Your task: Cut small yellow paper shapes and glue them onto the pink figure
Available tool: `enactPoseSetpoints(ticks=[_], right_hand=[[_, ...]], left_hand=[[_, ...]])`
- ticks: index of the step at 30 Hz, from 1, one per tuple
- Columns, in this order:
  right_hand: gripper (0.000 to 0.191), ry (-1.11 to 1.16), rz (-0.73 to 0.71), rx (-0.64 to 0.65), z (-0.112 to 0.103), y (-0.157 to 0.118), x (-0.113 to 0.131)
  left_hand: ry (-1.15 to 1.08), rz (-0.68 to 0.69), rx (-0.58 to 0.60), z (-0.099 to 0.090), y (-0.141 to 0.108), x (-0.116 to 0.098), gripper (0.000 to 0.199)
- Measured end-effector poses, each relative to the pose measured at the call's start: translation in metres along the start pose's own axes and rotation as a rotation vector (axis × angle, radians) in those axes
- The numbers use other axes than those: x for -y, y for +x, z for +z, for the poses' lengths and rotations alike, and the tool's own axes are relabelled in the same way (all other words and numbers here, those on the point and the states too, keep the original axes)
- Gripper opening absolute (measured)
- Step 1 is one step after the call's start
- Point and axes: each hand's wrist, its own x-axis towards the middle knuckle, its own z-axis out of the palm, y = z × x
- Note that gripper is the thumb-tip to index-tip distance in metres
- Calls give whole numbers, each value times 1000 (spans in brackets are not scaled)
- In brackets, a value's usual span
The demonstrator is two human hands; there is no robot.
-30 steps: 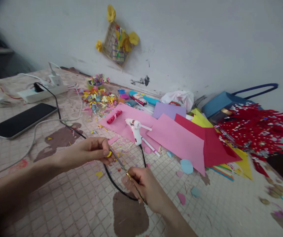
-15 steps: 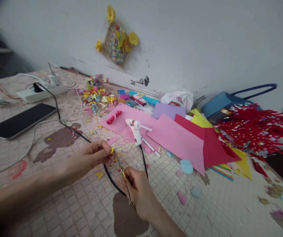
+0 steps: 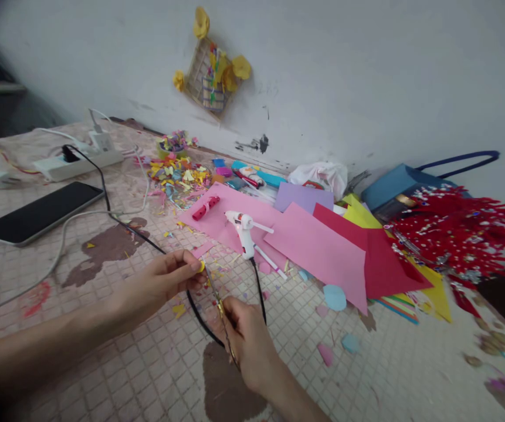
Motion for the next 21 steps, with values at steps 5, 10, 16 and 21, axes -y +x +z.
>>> enactPoseSetpoints(ticks=[5, 10, 16, 21], right_hand=[[42, 8, 21, 6, -1, -2, 0], [42, 45, 54, 1, -2, -2, 0], [45, 106, 54, -11, -4, 0, -3], [44, 285, 129, -69, -3, 5, -8]], left_hand=[[-33, -19, 8, 0, 1, -1, 19], [-67, -68, 12, 1, 1, -5, 18], [-43, -76, 3, 2, 1, -8, 18], [25, -65, -9, 2, -1, -9, 17]])
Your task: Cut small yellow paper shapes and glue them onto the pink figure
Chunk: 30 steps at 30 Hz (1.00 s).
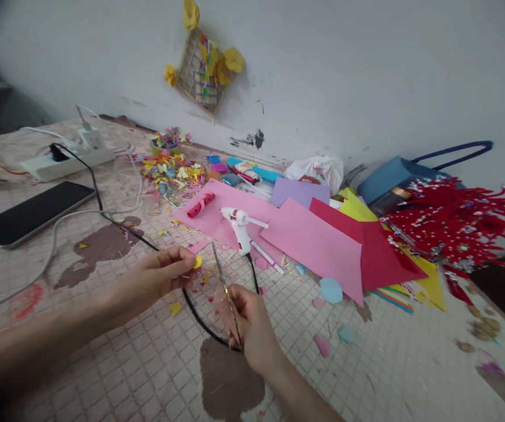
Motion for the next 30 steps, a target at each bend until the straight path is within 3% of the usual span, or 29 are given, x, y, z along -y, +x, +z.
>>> enactPoseSetpoints(ticks=[8, 16, 23, 30], right_hand=[[26, 1, -144, -92, 2, 2, 10], [26, 29, -136, -41, 6, 5, 15], [20, -7, -168, -51, 6, 5, 16], [20, 1, -189, -62, 9, 5, 15]], left_hand=[[285, 39, 126, 3, -5, 0, 14], [524, 139, 223, 6, -7, 2, 12], [467, 75, 257, 4, -6, 1, 17], [581, 86, 248, 1, -5, 2, 19]])
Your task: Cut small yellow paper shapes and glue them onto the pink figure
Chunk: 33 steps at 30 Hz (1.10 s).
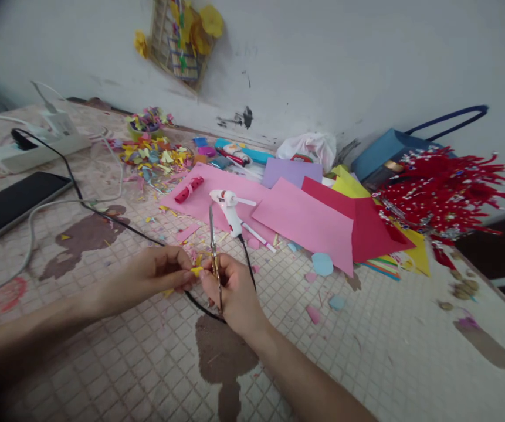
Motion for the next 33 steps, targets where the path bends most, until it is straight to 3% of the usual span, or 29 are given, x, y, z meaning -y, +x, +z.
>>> enactPoseSetpoints(ticks=[9, 19, 27, 33], right_hand=[[20, 17, 20, 22, 1, 0, 1], [20, 9, 41, 16, -3, -1, 1], [16, 24, 16, 32, -2, -1, -3], [19, 12, 17, 10, -1, -3, 1]], left_hand=[[8, 0, 19, -12, 1, -13, 12], [-42, 11, 122, -11, 2, -7, 14], [-132, -81, 109, -11, 3, -5, 15], [-101, -78, 118, -3, 2, -4, 16]])
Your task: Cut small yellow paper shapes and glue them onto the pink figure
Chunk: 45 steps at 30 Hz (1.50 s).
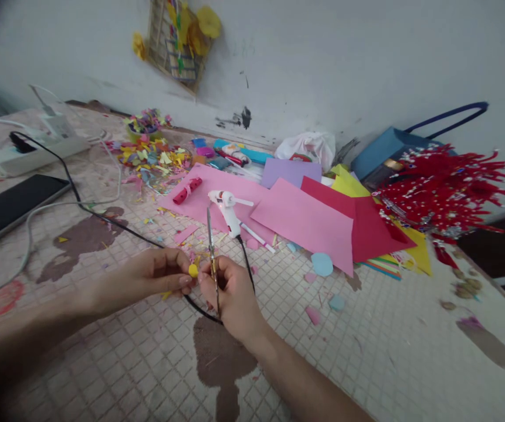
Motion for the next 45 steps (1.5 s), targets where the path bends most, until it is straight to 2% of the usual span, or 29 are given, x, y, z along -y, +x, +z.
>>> enactPoseSetpoints(ticks=[10, 16, 21, 24, 30, 34, 45], right_hand=[[16, -15, 6, 9, 3, 0, 3], [23, 22, 24, 35, 3, 0, 4], [35, 90, 40, 85, -7, -5, -1], [38, 83, 74, 158, -16, -7, -5], [42, -122, 74, 273, -31, -7, -1], [41, -169, 65, 344, -35, -8, -1], [43, -249, 60, 387, -44, -11, -2]], left_hand=[[-25, 6, -13, 1, 1, 7, 20], [-37, -6, -48, 1, 0, 3, 19], [-126, -1, -127, -4, 0, -2, 17], [-178, 9, -164, -9, 1, -5, 16], [-278, 76, -131, -19, 2, -2, 16], [-325, 89, -105, -23, 3, 2, 15], [-339, 36, -57, -24, 3, 1, 13]])
